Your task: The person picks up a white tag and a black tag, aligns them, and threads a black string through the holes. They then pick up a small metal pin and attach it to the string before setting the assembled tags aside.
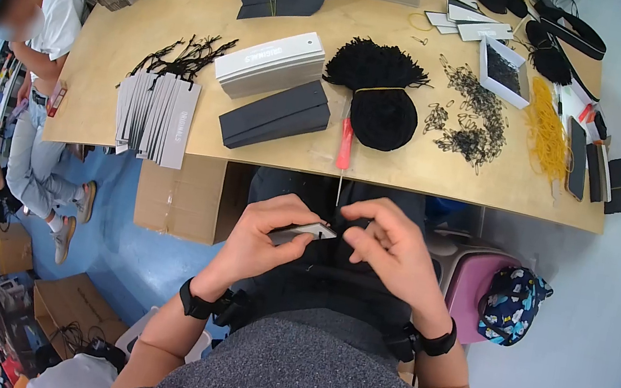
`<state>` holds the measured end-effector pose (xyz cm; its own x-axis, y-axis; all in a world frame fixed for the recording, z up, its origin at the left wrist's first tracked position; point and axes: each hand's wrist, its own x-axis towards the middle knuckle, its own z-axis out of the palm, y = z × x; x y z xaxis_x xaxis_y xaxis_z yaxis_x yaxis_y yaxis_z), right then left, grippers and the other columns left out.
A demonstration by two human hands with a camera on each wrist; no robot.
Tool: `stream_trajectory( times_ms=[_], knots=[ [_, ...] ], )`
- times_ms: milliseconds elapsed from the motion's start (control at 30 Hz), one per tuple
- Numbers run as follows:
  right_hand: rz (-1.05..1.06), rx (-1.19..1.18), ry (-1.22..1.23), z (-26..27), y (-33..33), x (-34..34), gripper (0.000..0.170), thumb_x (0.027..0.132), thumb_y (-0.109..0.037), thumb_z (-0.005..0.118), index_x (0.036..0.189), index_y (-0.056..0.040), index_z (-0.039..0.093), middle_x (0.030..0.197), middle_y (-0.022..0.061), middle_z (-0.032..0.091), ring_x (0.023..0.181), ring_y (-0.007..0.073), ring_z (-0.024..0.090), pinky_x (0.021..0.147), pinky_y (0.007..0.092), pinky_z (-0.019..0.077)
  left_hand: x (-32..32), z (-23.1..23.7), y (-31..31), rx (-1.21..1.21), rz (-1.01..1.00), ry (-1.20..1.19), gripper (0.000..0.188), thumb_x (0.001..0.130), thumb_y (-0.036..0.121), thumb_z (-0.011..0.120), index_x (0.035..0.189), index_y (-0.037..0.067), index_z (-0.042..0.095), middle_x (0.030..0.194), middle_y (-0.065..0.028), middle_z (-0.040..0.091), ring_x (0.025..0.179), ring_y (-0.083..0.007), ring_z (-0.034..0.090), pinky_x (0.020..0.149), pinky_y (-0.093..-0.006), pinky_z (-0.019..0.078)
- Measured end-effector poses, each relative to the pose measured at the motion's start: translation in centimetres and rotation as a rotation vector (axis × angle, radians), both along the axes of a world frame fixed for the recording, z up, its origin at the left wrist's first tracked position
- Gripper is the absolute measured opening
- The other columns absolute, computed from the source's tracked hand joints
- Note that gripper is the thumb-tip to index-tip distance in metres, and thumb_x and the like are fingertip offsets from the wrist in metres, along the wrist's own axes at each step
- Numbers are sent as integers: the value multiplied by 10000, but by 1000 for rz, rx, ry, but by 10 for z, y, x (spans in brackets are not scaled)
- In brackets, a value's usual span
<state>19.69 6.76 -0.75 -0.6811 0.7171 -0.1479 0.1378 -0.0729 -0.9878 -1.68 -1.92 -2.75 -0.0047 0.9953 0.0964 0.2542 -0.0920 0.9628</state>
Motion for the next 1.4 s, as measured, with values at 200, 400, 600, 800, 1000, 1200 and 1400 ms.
stream_trajectory(
  times_ms=[200, 400, 600, 800, 1000, 1200, 1400],
  knots=[
    [59, 14, -61, 14, 10, -6, 208, 971, -142, 642, 1121, 2, 633, 875, 20, 547, 658, 74, 551, 616, 236, 458, -1, 12, 3, 5, -28, 59, 234, 766, -63, 684, 992, -3, 703, 870, -89, 647, 774, -203, 631, 688, -299, 494],
    [71, -653, 343, -3, 12, -7, 234, 1024, -200, 565, 903, -9, 626, 712, -5, 518, 569, 48, 436, 520, 215, 346, -6, 15, 5, -29, -40, 101, 196, 796, -55, 668, 990, -23, 672, 895, -88, 628, 820, -175, 623, 730, -282, 489],
    [175, -385, -83, 5, 15, 3, 395, 994, -309, 613, 754, -2, 683, 601, -1, 558, 503, 68, 422, 489, 253, 329, -15, 16, 7, -214, -10, -332, 169, 867, -72, 619, 1027, -36, 657, 967, -20, 574, 898, -88, 576, 794, -229, 465],
    [196, 243, -207, -7, 5, -2, 303, 899, -292, 707, 816, -3, 743, 657, 55, 636, 554, 126, 546, 541, 281, 419, -9, 20, 10, -268, -49, -372, 179, 883, -77, 620, 1049, -33, 669, 970, -15, 570, 922, -81, 579, 826, -230, 466],
    [66, 139, -173, -1, -2, -14, 242, 833, -186, 778, 1014, -31, 738, 650, 29, 599, 564, 110, 545, 543, 265, 419, -7, 17, 10, -264, -36, -382, 181, 884, -71, 630, 1056, -31, 673, 979, -14, 576, 918, -81, 575, 816, -228, 462],
    [35, -144, 1, -15, -10, -13, 191, 833, -132, 792, 943, -17, 686, 670, -39, 541, 583, 21, 439, 531, 217, 358, -7, 14, 10, -254, -48, -375, 245, 844, -102, 635, 1069, -19, 686, 996, -31, 600, 936, -111, 587, 841, -253, 468],
    [62, -45, 1, -6, -13, -13, 188, 827, -112, 792, 937, -23, 669, 658, -36, 505, 585, 31, 442, 532, 223, 364, -7, 16, 10, -259, -57, -432, 276, 841, -107, 624, 1090, -13, 694, 1020, -42, 618, 956, -119, 593, 866, -261, 470]
  ],
)
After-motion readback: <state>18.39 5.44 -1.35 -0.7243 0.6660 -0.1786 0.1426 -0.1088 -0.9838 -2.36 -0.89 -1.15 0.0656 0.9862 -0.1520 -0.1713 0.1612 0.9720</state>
